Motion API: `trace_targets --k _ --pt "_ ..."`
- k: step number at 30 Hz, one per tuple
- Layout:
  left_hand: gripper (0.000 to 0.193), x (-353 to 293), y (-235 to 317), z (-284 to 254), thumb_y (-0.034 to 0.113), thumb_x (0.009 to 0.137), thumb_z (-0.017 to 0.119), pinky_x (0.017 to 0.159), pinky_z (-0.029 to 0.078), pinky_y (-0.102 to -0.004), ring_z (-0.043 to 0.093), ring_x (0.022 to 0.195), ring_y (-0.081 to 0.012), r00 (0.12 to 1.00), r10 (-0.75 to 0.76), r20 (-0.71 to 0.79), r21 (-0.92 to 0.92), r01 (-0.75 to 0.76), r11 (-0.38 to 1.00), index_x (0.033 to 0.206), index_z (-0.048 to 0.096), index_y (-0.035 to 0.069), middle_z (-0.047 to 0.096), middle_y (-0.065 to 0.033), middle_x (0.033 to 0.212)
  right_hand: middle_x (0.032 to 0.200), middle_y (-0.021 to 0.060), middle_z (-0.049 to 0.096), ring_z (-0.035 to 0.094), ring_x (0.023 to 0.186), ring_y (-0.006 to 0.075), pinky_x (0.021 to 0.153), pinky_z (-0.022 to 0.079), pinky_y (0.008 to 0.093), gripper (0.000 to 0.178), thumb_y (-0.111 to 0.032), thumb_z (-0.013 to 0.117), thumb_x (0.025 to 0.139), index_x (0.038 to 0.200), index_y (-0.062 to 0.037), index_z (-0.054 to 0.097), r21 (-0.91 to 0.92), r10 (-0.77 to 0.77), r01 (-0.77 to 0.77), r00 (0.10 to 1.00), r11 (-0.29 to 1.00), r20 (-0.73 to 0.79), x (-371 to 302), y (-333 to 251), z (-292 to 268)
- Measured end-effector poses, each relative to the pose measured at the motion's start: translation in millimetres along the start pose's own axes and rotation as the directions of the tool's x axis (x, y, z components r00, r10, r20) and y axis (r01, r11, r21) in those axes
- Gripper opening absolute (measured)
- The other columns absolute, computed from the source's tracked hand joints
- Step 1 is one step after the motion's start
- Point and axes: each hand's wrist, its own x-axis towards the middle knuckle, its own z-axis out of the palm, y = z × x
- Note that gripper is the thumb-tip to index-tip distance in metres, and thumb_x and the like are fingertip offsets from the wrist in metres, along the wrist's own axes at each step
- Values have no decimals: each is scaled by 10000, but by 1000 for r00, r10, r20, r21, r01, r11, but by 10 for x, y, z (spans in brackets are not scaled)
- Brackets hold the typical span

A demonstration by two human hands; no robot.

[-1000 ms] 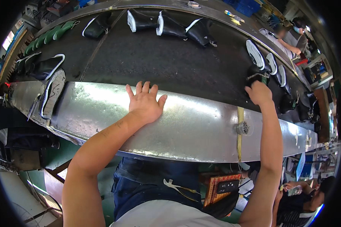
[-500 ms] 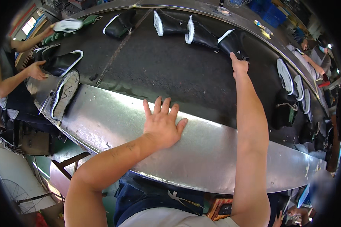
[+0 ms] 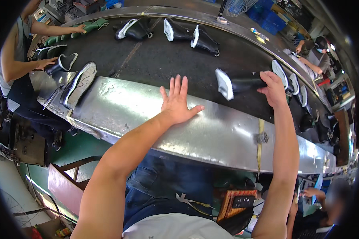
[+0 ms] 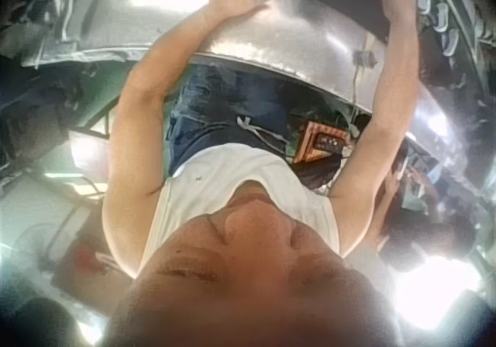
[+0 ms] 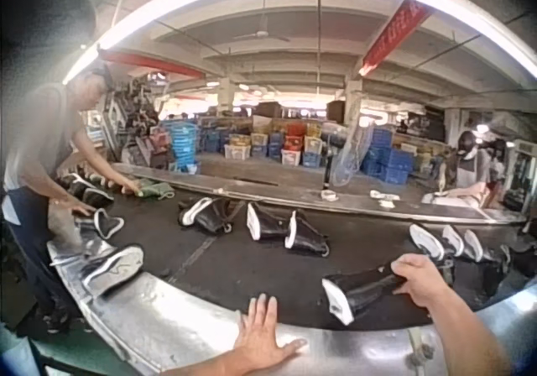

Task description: Trimming excess material from the edges of shoe soles using a hand tool at a conveyor line.

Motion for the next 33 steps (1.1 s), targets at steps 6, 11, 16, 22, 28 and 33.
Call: trace_targets --k 6,11,16,22,28,33 --pt "1300 -1095 286 -867 491 635 940 1192 193 -617 131 1496 -544 746 578 -332 -118 -640 759 1618 203 70 113 -295 1646 878 10 639 598 765 98 669 473 243 288 -316 697 965 944 -49 590 338 -130 6 930 941 345 -1638 -140 -154" --pt "1011 -2242 386 -1081 409 669 945 970 544 -367 718 1076 -334 803 581 136 -557 -423 715 1482 496 8 720 -192 1196 931 34 679 634 841 135 719 515 296 286 -306 722 956 1025 -38 647 376 86 -249 913 893 400 -2650 309 169" --pt "948 -3420 -67 -378 374 726 927 1055 485 -340 650 1207 -231 859 132 495 -670 280 688 1473 499 -22 662 -188 1342 1380 113 562 609 1176 280 879 559 463 540 -449 631 1013 1397 -80 544 501 430 -547 837 671 337 -3749 1531 652" --pt "875 -4021 -226 105 488 761 861 1045 496 -385 663 1198 -318 723 -66 688 -387 442 809 1436 554 23 669 -224 1305 1332 170 639 643 1183 265 982 523 363 522 -204 744 926 1384 -20 577 -199 138 -73 933 977 333 -4635 1890 1264" --pt "531 -3933 97 194 434 904 720 924 538 -433 686 1057 -376 888 73 455 -247 47 968 1249 685 33 700 -197 1162 1114 246 717 705 1036 389 911 561 406 335 -198 636 982 1242 11 667 -352 -64 178 947 919 313 -4797 1988 1292" --pt "336 -4006 101 352 317 986 626 863 535 -462 693 966 -363 913 76 402 -216 13 976 1157 738 51 717 -177 984 1059 238 720 704 952 417 846 572 460 260 -175 576 1013 1159 15 677 -451 -184 307 937 838 296 -4844 2127 1294"
